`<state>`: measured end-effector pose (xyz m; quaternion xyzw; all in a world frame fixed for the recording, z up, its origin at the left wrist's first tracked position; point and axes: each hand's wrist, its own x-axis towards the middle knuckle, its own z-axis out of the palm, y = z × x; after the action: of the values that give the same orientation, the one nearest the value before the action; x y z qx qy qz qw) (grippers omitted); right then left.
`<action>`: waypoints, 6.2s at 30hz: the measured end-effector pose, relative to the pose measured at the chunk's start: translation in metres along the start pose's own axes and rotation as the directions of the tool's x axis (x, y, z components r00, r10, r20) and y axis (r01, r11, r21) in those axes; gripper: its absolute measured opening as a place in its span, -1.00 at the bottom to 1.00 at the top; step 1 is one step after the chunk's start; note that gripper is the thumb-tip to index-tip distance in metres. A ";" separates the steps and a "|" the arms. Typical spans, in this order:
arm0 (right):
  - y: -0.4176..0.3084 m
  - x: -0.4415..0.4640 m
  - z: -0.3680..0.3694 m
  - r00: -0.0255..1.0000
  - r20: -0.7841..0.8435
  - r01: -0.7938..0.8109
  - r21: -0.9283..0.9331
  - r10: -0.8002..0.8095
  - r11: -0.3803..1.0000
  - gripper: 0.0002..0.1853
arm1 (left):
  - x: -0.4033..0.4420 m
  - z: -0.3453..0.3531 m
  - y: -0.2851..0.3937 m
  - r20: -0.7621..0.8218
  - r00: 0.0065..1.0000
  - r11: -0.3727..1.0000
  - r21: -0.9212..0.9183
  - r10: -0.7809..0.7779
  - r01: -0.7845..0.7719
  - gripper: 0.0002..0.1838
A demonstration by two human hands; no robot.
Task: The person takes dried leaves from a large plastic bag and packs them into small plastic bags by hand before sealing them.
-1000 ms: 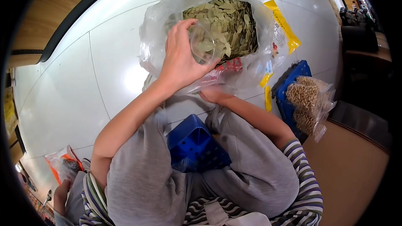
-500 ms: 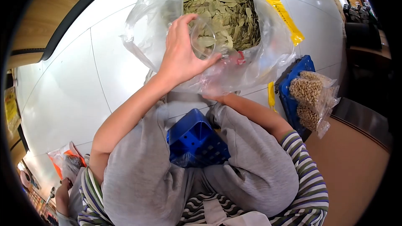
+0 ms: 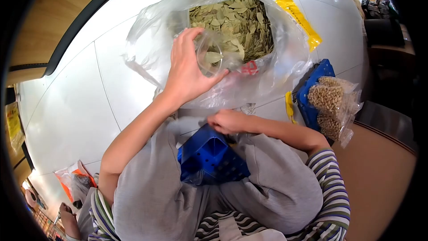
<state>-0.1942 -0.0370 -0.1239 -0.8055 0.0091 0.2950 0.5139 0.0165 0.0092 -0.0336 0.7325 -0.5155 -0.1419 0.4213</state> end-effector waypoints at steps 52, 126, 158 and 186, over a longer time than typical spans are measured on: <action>0.092 0.037 -0.171 0.299 -0.816 -0.144 0.474 0.494 0.869 -0.39 | -0.006 0.022 -0.021 -0.108 0.993 0.933 -0.360 -0.036 -0.005 0.15; 0.077 0.018 -0.180 0.520 -0.778 -0.471 0.084 0.353 0.878 -0.51 | -0.011 0.027 -0.011 0.018 0.999 0.887 -0.459 -0.042 0.046 -0.01; -0.093 -0.069 -0.190 0.513 -0.843 0.289 0.347 0.162 0.892 -0.83 | -0.008 0.019 -0.006 -0.020 0.992 0.960 -0.255 -0.121 0.112 0.00; -0.139 -0.049 -0.157 0.626 -0.780 -0.038 0.003 0.026 0.999 -0.81 | -0.009 0.028 0.000 -0.121 0.992 0.996 -0.083 0.033 -0.044 0.09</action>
<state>-0.1174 -0.1164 0.0610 -0.8571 0.2427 -0.0730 0.4485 -0.0055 0.0032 -0.0527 0.7110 -0.4969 -0.1116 0.4849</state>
